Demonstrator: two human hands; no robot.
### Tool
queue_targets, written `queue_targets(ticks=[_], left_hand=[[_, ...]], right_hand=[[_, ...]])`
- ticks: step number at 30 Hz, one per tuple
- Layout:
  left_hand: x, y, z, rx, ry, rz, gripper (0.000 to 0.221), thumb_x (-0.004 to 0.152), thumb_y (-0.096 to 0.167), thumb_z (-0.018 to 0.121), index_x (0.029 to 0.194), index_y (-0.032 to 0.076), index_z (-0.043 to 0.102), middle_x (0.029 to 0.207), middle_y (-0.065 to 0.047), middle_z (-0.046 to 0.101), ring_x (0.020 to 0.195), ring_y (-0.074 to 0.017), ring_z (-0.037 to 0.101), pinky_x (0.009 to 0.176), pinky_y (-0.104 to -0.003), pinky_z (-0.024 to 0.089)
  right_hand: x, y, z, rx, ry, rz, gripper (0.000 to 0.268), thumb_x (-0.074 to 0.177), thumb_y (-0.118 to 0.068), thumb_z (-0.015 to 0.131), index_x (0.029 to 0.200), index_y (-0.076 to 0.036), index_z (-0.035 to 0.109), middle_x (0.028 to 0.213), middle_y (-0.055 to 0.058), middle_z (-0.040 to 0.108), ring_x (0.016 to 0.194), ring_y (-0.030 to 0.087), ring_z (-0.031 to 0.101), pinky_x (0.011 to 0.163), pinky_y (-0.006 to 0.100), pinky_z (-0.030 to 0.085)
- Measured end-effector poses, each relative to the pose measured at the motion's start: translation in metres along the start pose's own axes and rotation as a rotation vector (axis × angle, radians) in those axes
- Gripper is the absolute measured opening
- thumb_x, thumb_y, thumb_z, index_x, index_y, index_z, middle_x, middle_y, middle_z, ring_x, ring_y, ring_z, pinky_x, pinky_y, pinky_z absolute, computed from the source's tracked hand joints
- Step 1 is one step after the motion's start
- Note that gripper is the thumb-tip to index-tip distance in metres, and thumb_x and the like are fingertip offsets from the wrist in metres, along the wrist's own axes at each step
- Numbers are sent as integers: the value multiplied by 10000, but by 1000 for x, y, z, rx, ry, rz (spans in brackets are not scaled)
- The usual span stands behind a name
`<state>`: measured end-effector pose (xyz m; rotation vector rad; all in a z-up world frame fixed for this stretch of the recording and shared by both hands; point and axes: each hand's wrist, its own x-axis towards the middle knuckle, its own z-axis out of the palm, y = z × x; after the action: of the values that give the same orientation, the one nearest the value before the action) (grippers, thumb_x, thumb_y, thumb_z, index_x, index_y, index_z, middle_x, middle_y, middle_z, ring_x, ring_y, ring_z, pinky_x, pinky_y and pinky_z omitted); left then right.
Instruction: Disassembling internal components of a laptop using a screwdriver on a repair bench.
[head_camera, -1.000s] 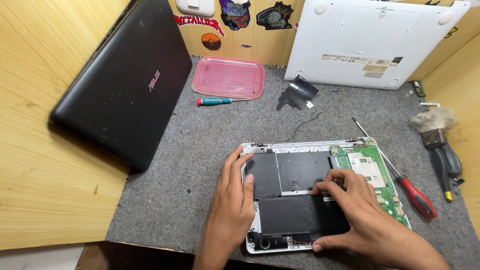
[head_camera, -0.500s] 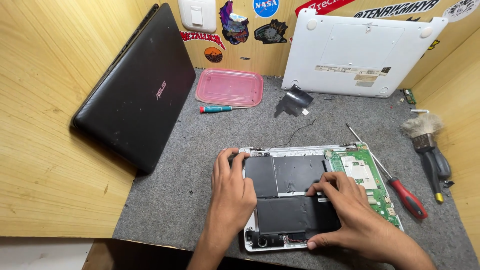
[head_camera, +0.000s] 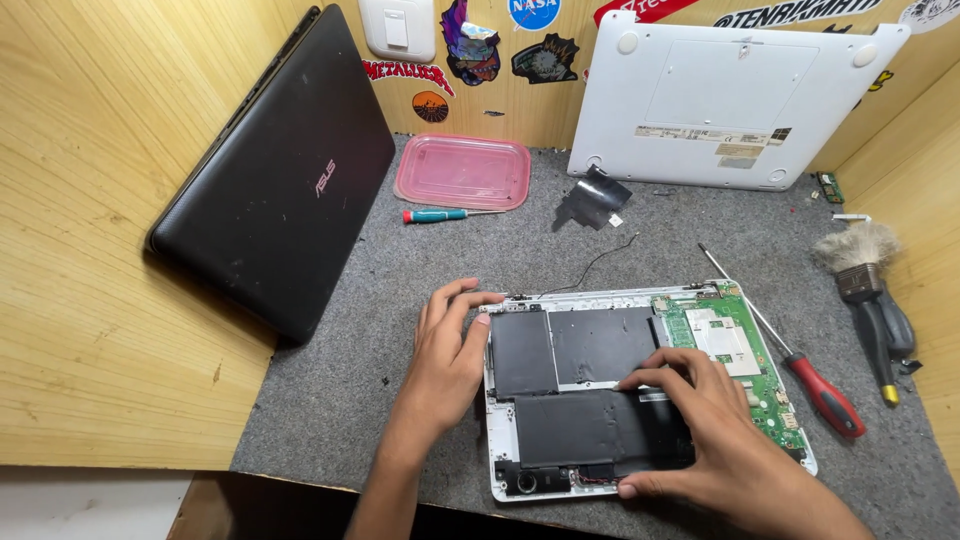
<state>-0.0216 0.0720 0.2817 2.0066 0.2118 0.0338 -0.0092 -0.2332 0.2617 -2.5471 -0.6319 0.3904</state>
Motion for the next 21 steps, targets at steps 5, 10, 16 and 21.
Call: queue_targets(ticks=[5,10,16,21], left_hand=[[-46,2,-16,96,-128,138,605,955,351,528,1521,166,421,1588,-35,438,1466,-242,440,1123,-478,371],[-80,-56,21,319,-271,700,695,914,793,410,1376,355,688,1568,-56,492,1482,-423,321,1075,-688,265],[-79,-67,52,472,117,727,165,844,575,748,974,500,815,1381,138,655,1334,-279,531,808,-509,494],[-88,-43,70,510,198,671,141,876,538,720,969,462,795,1350,125,682,1251,-262,596,700,-404,510]], right_hand=[[-38,29,-6,-77,260,-120,933,561,-537,1005,1387,-361,608,1489,35,484,1446,243,443,1138,500,325],[-63,61,-39,-263,642,254,461,840,-343,727,1271,-185,684,1353,100,595,1367,283,516,1171,457,339],[-39,62,-58,-214,377,709,404,949,-501,551,1238,-267,710,1289,43,646,1219,256,615,1049,431,467],[-43,54,-64,-200,257,723,441,903,-549,597,1234,-271,686,1277,24,656,1167,237,661,1019,414,483]])
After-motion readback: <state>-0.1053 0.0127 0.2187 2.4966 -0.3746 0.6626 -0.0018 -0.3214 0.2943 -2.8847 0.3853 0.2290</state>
